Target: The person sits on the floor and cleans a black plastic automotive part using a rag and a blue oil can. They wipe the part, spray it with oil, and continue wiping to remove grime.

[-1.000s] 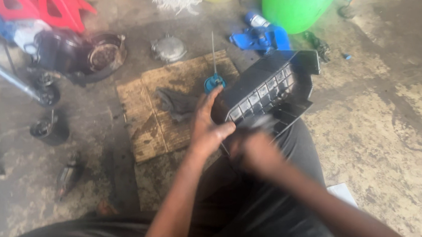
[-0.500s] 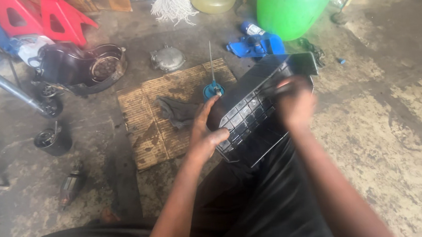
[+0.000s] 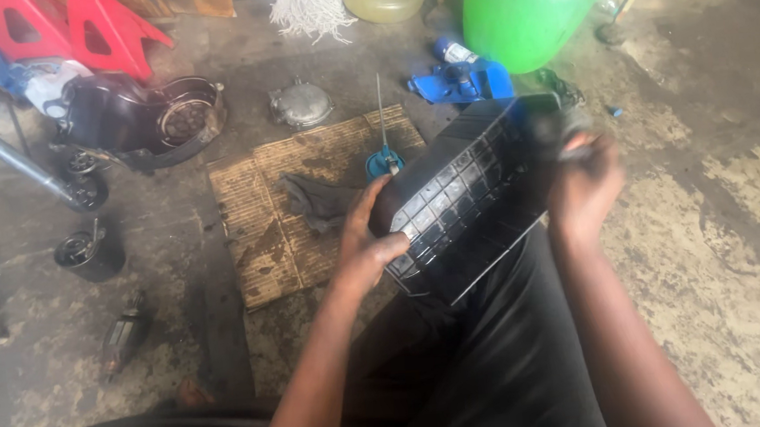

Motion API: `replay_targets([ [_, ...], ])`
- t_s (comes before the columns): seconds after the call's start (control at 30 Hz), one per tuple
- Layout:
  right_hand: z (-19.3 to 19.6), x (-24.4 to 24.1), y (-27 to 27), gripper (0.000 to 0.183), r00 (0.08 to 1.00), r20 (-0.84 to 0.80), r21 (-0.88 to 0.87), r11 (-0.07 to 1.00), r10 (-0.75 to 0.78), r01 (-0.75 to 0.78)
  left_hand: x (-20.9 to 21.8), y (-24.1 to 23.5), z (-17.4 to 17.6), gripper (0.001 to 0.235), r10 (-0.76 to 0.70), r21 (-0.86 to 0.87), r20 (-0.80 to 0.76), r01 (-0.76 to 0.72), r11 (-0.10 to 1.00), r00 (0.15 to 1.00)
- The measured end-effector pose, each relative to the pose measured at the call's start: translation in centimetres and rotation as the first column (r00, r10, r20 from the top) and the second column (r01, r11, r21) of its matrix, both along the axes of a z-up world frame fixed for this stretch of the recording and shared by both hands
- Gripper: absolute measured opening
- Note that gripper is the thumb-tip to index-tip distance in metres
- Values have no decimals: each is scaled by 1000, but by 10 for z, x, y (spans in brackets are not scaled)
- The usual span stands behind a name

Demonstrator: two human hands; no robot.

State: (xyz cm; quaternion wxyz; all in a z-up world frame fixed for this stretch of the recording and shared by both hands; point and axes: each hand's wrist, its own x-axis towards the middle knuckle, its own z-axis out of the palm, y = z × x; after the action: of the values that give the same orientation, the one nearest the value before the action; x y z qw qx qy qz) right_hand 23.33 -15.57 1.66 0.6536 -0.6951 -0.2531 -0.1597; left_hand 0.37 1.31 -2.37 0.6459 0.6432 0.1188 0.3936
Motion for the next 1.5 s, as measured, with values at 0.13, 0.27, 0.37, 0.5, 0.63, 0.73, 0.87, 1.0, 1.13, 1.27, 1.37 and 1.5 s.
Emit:
replay_targets([
  [0.13, -12, -12, 40, 21, 838, 545, -363, 902, 4, 232, 0, -4, -3, 93, 56, 134, -65, -47, 990, 996],
  [0.27, -60, -131, 43, 28, 903, 253, -534, 828, 347, -169, -3, 3, -19, 96, -76, -161, 71, 86, 983, 995],
  [0.37, -63, -160, 25, 24, 808, -26, -574, 653, 588, -494, -4, 11, -24, 93, -147, -204, 171, 181, 962, 974],
  [0.5, -33, -76, 7, 22, 821, -257, -385, 725, 510, -571, -5, 1, -19, 93, -23, 26, 3, 23, 999, 1000],
  [0.63, 14, -12, 6, 22, 908, -224, 17, 933, 354, -360, 0, -6, 7, 93, -46, 8, -8, 46, 999, 999],
  [0.73, 7, -18, 29, 19, 961, -23, -57, 960, 274, -275, -12, -9, 7, 93, -21, 124, -57, 28, 992, 998],
  [0.87, -35, -101, 43, 37, 871, 192, -272, 877, 452, -395, -12, 0, -11, 96, -87, -14, 50, 88, 996, 995],
  [1.0, -50, -160, 22, 25, 751, -35, -600, 586, 660, -544, -18, 8, -21, 99, -128, -236, 111, 151, 960, 986],
  [1.13, -22, -107, 14, 30, 620, -587, -337, 539, 521, -772, -13, 3, -15, 98, -165, -361, 106, 193, 913, 981],
  [1.27, 35, -48, 15, 21, 883, -300, -42, 920, 360, -389, -15, 4, -10, 98, -135, -175, 79, 147, 974, 988],
  [1.37, 24, -48, 37, 28, 918, 390, -177, 984, 69, 1, -12, -1, -14, 97, -155, -88, 116, 166, 982, 981],
  [1.5, -52, -142, 47, 30, 912, 208, -470, 854, 353, -223, -19, 13, -24, 101, -215, -289, 91, 233, 929, 972],
])
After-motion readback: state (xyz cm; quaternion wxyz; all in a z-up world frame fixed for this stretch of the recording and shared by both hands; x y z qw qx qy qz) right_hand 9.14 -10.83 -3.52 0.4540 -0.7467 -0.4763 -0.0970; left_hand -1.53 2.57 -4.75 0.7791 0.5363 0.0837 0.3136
